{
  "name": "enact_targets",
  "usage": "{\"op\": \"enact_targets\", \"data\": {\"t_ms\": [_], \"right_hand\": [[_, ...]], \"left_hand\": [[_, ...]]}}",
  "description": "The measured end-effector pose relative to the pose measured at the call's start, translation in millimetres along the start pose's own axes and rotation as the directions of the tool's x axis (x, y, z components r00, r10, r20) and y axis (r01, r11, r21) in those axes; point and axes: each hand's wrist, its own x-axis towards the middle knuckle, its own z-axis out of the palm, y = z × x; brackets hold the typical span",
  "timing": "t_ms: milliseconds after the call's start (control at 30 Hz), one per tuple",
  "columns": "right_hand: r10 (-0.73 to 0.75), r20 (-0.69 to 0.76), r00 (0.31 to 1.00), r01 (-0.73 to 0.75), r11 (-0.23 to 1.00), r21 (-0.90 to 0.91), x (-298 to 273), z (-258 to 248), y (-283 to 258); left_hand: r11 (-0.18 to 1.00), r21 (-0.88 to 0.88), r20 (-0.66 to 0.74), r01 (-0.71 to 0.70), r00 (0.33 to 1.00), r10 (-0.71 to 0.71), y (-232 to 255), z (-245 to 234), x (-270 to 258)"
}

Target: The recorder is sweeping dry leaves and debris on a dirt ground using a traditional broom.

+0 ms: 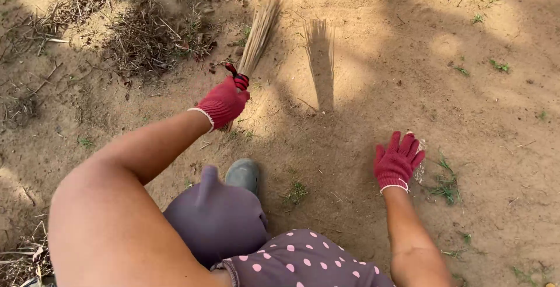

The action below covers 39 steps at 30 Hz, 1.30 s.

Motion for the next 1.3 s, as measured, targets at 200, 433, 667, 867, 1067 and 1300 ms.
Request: {"op": "enact_targets", "data": {"t_ms": [200,433,667,867,1067,1300], "right_hand": [[-0.135,0.016,0.991,0.135,0.991,0.013,4,-29,-59],[-0.065,0.078,0.995,0.068,0.997,-0.042,-1,-9,-87],[-0.096,0.185,0.978,0.089,0.995,0.045,9,6,-164],[-0.11,0.239,0.965,0.107,0.994,0.026,30,-8,-199],[-0.017,0.286,0.958,0.033,0.998,-0.052,44,-8,-189],[-0.087,0.29,0.953,0.112,0.991,-0.07,70,7,-226]], "left_hand": [[0.962,-0.127,0.019,-0.242,0.969,0.246,-122,149,68],[0.893,-0.448,-0.354,0.047,0.908,-0.225,-251,53,139],[0.776,-0.579,-0.414,-0.251,0.91,-0.015,-122,59,139],[0.873,-0.441,-0.161,-0.209,0.975,0.153,-95,60,223],[0.631,-0.735,-0.445,-0.249,0.879,-0.171,-130,71,294],[0.647,-0.704,-0.254,-0.293,0.954,0.157,-48,85,289]]}}
